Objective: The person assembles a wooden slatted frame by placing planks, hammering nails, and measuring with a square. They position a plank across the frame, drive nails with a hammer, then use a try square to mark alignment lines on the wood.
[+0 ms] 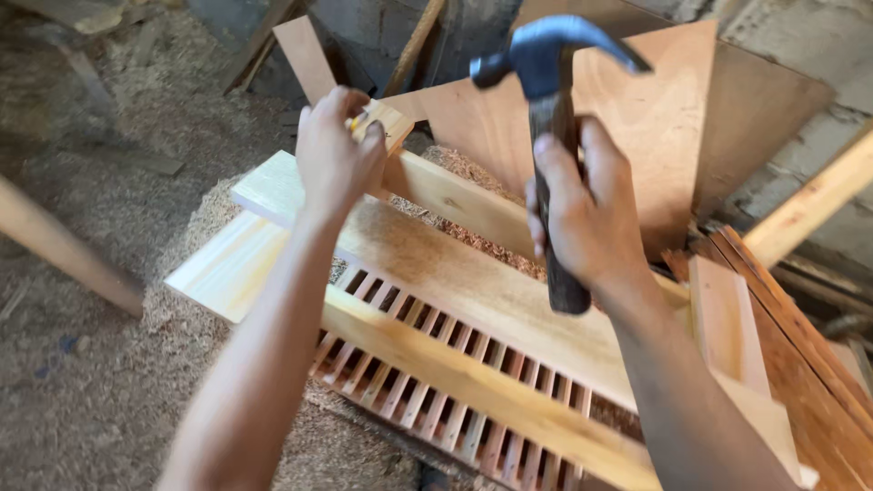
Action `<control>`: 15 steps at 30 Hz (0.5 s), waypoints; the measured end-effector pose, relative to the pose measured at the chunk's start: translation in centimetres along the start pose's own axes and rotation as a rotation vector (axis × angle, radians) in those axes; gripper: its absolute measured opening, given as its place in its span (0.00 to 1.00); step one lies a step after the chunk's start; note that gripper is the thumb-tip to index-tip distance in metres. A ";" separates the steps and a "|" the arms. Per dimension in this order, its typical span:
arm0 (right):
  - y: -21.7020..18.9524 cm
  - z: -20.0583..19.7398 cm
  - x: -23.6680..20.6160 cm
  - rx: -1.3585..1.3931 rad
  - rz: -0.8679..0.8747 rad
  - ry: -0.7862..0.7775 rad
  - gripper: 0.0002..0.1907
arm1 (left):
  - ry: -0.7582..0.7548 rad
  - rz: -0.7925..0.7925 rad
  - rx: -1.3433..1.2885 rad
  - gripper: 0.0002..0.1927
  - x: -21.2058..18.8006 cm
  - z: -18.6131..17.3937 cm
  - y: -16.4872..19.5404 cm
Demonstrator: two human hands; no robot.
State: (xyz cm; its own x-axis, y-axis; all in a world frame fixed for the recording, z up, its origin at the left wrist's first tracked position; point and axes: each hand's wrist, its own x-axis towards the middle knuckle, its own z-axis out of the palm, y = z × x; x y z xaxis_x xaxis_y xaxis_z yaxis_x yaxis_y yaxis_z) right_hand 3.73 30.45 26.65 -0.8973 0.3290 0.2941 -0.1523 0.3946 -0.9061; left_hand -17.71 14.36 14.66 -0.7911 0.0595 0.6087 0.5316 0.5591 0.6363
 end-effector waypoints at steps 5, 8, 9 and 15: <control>2.3 -0.2 8.0 0.072 -0.100 -0.116 0.09 | -0.364 -0.192 0.624 0.50 5.7 6.0 -4.1; 4.3 0.2 12.7 0.039 -0.203 -0.142 0.10 | -0.677 -0.371 0.764 0.59 6.8 6.9 -5.6; 5.2 0.3 14.6 0.021 -0.251 -0.142 0.10 | -0.694 -0.425 0.750 0.61 6.9 7.0 -5.9; 13.1 5.7 23.6 -0.015 -0.690 0.058 0.13 | -0.669 -0.473 0.737 0.60 6.6 7.4 -6.3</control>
State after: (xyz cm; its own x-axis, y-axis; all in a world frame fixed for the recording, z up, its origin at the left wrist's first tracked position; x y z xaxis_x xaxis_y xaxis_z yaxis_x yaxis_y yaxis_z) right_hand -21.84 38.52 19.97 -0.5736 0.0440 0.8179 -0.6742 0.5418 -0.5020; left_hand -28.47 17.34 11.19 -0.9895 0.0204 -0.1429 -0.0031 0.9867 0.1628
